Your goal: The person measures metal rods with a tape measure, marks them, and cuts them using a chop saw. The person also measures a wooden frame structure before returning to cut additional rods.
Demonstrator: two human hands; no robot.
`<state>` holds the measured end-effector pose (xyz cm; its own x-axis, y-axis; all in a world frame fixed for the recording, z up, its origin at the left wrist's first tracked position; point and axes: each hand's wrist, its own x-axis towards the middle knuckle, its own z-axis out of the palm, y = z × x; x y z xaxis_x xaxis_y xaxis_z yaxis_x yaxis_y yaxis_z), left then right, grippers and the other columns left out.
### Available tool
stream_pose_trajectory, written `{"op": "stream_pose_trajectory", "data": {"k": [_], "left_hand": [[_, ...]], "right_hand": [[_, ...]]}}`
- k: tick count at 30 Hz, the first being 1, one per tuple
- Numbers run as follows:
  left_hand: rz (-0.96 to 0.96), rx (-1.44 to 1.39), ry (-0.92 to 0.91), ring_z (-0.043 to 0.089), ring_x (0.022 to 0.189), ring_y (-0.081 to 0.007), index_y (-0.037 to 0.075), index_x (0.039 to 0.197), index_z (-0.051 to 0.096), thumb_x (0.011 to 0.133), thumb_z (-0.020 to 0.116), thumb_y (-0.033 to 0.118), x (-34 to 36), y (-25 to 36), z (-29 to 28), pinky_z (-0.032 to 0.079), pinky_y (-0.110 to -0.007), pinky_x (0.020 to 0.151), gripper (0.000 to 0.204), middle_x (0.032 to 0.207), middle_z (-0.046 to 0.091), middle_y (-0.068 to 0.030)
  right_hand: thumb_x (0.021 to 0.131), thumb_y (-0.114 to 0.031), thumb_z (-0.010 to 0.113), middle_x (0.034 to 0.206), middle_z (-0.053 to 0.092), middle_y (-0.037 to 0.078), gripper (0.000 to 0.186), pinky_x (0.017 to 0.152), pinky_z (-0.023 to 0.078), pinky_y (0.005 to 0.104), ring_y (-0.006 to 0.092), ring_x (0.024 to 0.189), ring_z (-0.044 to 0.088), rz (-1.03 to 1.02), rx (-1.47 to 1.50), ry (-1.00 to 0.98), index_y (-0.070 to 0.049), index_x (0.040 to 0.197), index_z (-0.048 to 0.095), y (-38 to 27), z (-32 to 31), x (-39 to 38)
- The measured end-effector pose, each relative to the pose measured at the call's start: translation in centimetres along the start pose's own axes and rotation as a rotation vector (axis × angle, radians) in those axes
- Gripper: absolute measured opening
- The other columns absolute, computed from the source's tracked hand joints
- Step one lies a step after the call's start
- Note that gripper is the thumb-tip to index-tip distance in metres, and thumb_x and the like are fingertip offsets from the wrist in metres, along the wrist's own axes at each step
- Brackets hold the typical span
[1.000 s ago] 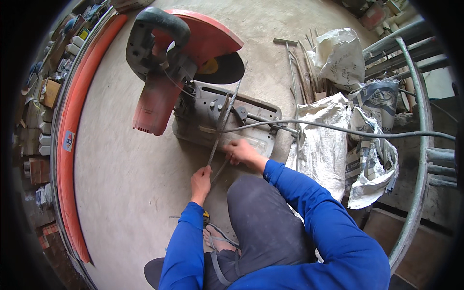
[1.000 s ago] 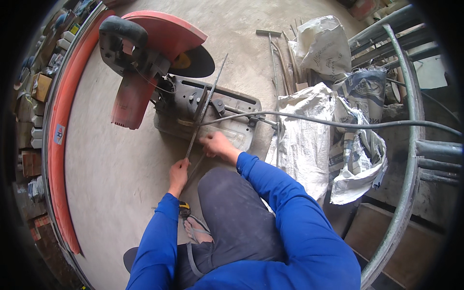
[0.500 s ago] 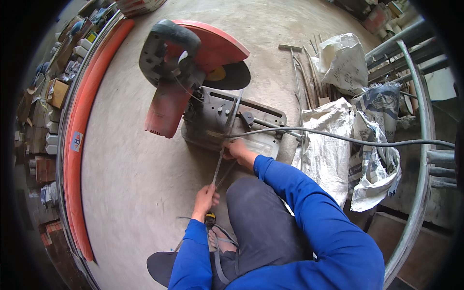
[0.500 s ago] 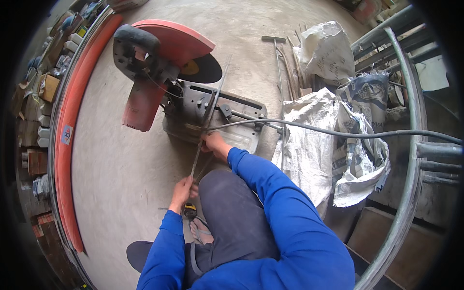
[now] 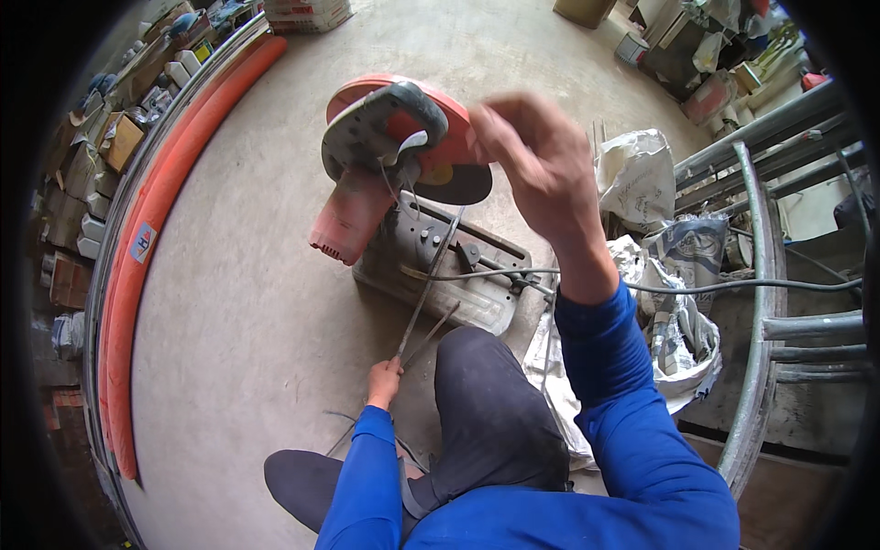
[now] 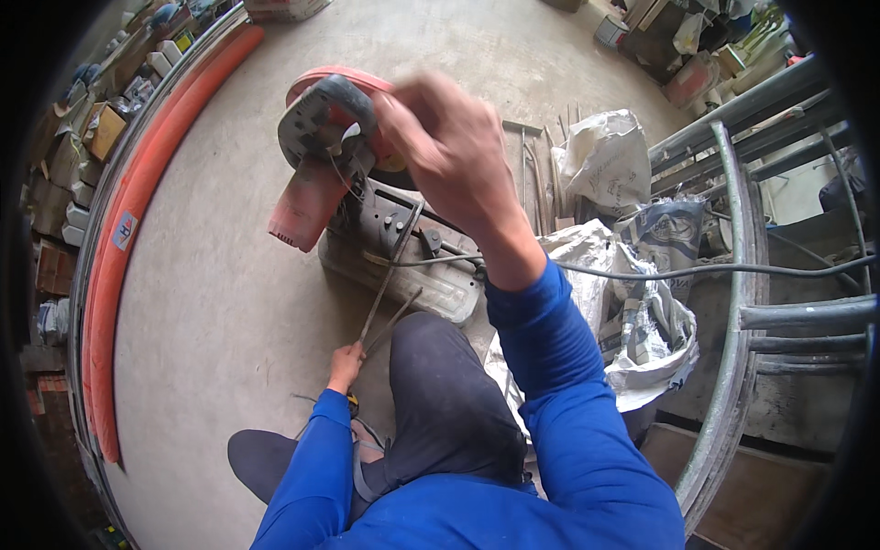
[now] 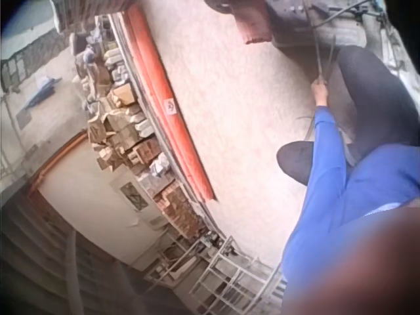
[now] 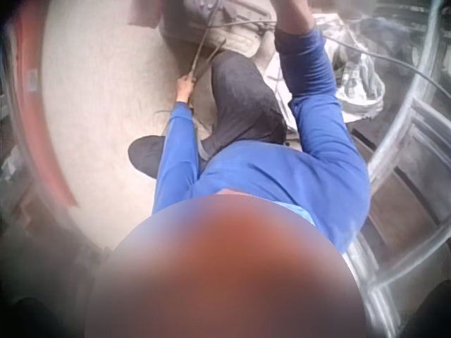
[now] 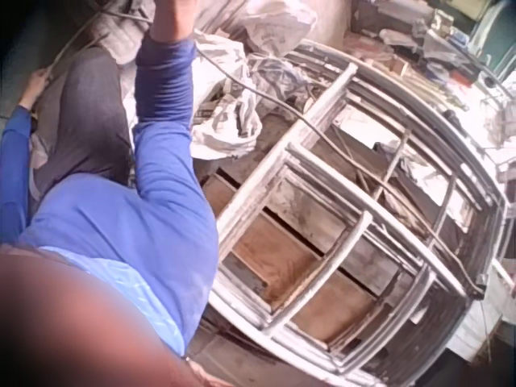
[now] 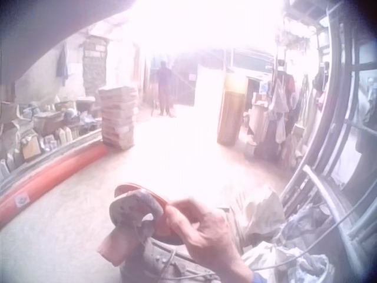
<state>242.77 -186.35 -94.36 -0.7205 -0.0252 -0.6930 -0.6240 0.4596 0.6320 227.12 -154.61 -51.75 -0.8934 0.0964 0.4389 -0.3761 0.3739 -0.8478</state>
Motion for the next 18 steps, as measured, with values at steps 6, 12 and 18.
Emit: {"op": "stream_pose_trajectory", "data": {"k": [6,12,18], "left_hand": [[0.014,0.177,0.118,0.072,0.086,-0.0370,0.003,0.080,0.075,0.098,0.064,0.041,0.8,0.1,-0.1,0.053,-0.045,0.080,0.044,0.084,0.074,-0.0212],[0.048,0.158,0.115,0.072,0.094,-0.0390,0.003,0.083,0.076,0.097,0.064,0.042,0.7,0.1,0.1,0.053,-0.046,0.085,0.043,0.091,0.075,-0.0226],[0.068,0.193,0.165,0.072,0.083,-0.0371,0.002,0.081,0.076,0.096,0.064,0.043,1.0,0.2,0.0,0.053,-0.046,0.079,0.046,0.081,0.073,-0.0224]], "right_hand": [[0.095,-0.033,0.068,0.116,0.073,0.012,0.033,0.099,0.051,0.0450,0.0314,0.111,0.067,-0.680,-0.742,-0.072,-0.009,0.118,0.073,-2.1,10.6,10.6],[0.089,-0.026,0.069,0.107,0.076,0.011,0.031,0.089,0.057,0.0421,0.0313,0.103,0.072,-0.393,-1.266,-0.749,-0.010,0.114,0.076,0.9,12.1,11.3],[0.077,-0.016,0.075,0.096,0.077,0.016,0.025,0.077,0.061,0.0401,0.0292,0.090,0.076,-0.177,-1.270,-0.960,0.000,0.096,0.077,0.5,8.5,10.7]]}}
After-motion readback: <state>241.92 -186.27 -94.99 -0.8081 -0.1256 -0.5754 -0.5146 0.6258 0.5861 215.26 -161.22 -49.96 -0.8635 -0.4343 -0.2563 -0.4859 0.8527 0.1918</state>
